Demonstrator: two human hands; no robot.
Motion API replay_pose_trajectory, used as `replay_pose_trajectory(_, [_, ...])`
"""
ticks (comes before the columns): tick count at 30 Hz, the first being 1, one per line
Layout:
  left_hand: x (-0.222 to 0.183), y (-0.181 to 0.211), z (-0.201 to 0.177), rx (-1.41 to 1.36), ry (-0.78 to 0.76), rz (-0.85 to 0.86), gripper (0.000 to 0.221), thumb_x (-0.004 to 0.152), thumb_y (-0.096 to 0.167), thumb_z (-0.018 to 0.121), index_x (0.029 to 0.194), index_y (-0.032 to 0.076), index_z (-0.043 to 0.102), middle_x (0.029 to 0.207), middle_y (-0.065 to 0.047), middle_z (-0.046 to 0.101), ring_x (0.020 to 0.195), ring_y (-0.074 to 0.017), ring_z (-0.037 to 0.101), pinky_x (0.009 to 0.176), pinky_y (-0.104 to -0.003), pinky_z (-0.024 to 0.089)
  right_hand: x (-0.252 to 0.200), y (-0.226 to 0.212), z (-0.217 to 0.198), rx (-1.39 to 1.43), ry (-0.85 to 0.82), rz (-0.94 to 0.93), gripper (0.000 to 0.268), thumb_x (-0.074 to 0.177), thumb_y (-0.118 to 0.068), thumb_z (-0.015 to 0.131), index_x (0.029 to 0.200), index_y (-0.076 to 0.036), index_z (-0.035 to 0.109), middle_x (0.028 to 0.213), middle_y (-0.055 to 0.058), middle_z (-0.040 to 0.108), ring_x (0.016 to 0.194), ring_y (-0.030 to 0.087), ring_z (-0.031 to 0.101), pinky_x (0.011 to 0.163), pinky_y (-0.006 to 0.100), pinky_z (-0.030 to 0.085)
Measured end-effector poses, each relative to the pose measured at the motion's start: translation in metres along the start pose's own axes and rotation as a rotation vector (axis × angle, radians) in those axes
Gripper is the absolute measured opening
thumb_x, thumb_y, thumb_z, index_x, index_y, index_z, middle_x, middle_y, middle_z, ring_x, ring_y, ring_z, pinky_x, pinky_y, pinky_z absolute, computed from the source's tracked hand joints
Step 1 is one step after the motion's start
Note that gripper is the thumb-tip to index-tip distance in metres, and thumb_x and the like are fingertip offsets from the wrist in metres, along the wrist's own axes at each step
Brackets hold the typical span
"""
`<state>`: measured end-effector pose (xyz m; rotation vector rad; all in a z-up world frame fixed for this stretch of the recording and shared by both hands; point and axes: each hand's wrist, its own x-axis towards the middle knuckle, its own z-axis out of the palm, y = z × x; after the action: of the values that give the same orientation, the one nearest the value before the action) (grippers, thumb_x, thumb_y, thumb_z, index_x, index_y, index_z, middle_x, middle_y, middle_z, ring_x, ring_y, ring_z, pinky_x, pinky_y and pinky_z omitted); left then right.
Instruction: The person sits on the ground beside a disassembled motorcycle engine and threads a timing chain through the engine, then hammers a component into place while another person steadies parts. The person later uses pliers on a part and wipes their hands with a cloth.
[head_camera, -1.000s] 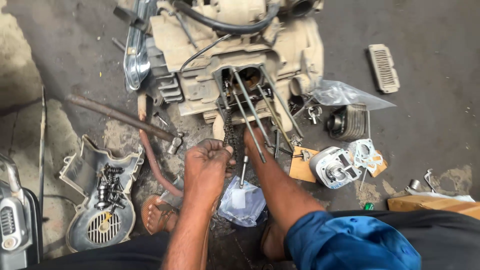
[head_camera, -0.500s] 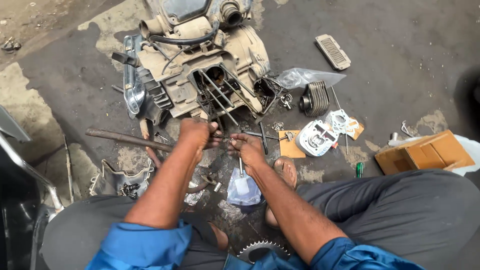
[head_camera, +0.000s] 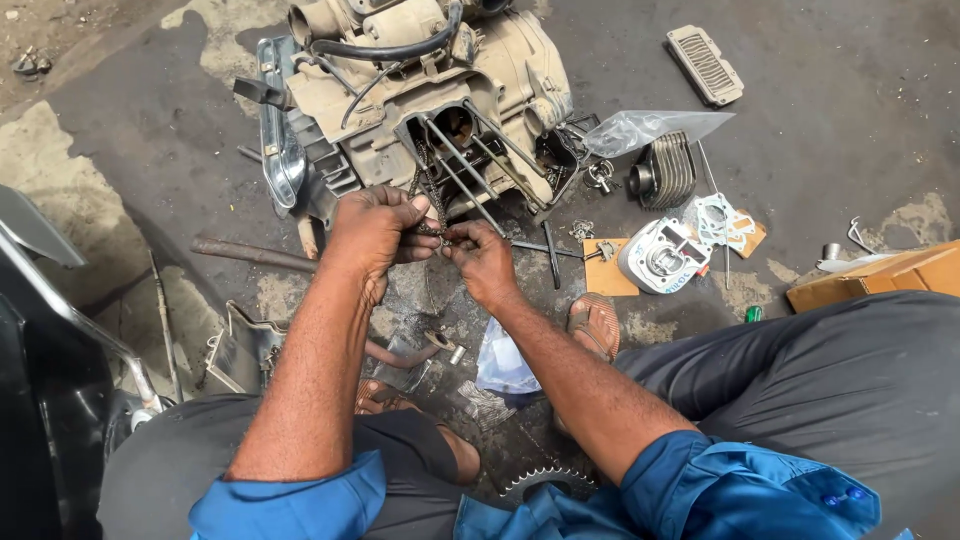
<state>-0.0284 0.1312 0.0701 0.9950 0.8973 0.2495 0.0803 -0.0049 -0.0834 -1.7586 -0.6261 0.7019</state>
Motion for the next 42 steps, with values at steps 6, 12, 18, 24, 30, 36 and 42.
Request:
replay_pose_trajectory(6, [0.005, -0.001, 0.0, -0.029, -0.036, 0.021, 0.013, 0.095, 0.007, 0.068, 0.096, -0.004, 0.061, 0.076, -0.016, 0.073, 0.055, -0.0204, 0.071, 0.046, -0.029, 0.058, -0.002, -0.007, 0.0, -0.076, 0.001, -0.108, 0.021, 0.084, 0.007, 0.073, 0.104, 0.002, 0.069, 0.101, 0.004, 0.06, 0.088, 0.012, 0.064, 0.079, 0.026, 0.058])
replay_pose_trajectory(12, [0.005, -0.003, 0.003, -0.024, -0.052, 0.025, 0.015, 0.093, 0.009, 0.069, 0.096, -0.004, 0.062, 0.076, -0.017, 0.073, 0.056, -0.0199, 0.071, 0.046, -0.029, 0.06, -0.003, -0.009, -0.001, -0.137, -0.001, -0.097, 0.024, 0.084, 0.01, 0.066, 0.107, 0.003, 0.07, 0.101, 0.005, 0.061, 0.088, 0.013, 0.065, 0.08, 0.027, 0.059])
replay_pose_trajectory(18, [0.008, -0.013, 0.007, -0.026, -0.075, 0.041, 0.016, 0.094, 0.008, 0.069, 0.094, -0.005, 0.061, 0.077, -0.017, 0.073, 0.058, -0.0196, 0.073, 0.047, -0.029, 0.059, -0.008, -0.019, -0.006, 0.108, -0.015, -0.021, 0.034, 0.083, 0.011, 0.058, 0.114, -0.002, 0.064, 0.104, 0.003, 0.064, 0.091, 0.012, 0.064, 0.083, 0.026, 0.059])
replay_pose_trajectory(24, [0.008, -0.064, 0.043, 0.009, 0.013, 0.016, 0.01, 0.091, 0.005, 0.069, 0.095, -0.003, 0.064, 0.078, -0.015, 0.073, 0.059, -0.016, 0.069, 0.048, -0.025, 0.056, -0.013, -0.03, -0.034, 1.215, -0.063, 0.317, 0.026, 0.092, -0.025, 0.062, 0.097, 0.0, 0.07, 0.081, 0.008, 0.066, 0.071, 0.019, 0.059, 0.064, 0.034, 0.053])
replay_pose_trajectory(30, [0.021, -0.096, 0.049, -0.003, 0.054, 0.053, 0.009, 0.093, 0.006, 0.07, 0.095, -0.001, 0.065, 0.075, -0.008, 0.07, 0.058, -0.0128, 0.066, 0.047, -0.025, 0.051, -0.008, -0.012, -0.047, 1.082, -0.215, 0.502, 0.014, 0.099, -0.021, 0.07, 0.093, -0.008, 0.068, 0.083, 0.002, 0.062, 0.076, 0.017, 0.057, 0.072, 0.035, 0.051])
replay_pose_trajectory(36, [0.028, -0.103, 0.039, 0.056, 0.216, 0.017, 0.015, 0.093, 0.008, 0.073, 0.092, -0.003, 0.064, 0.075, -0.006, 0.062, 0.053, -0.0128, 0.058, 0.044, -0.028, 0.048, 0.009, 0.026, -0.051, 1.06, -0.174, 0.571, 0.013, 0.096, -0.021, 0.074, 0.093, -0.009, 0.07, 0.085, 0.001, 0.064, 0.074, 0.016, 0.056, 0.063, 0.032, 0.043])
replay_pose_trajectory(42, [0.031, -0.094, 0.028, 0.072, 0.287, 0.025, 0.014, 0.094, 0.01, 0.069, 0.099, -0.003, 0.066, 0.078, -0.008, 0.066, 0.057, -0.0125, 0.062, 0.047, -0.027, 0.053, 0.006, -0.001, -0.047, 1.025, -0.232, 0.54, 0.018, 0.085, -0.001, 0.075, 0.102, -0.004, 0.067, 0.091, 0.007, 0.066, 0.082, 0.02, 0.063, 0.072, 0.035, 0.053])
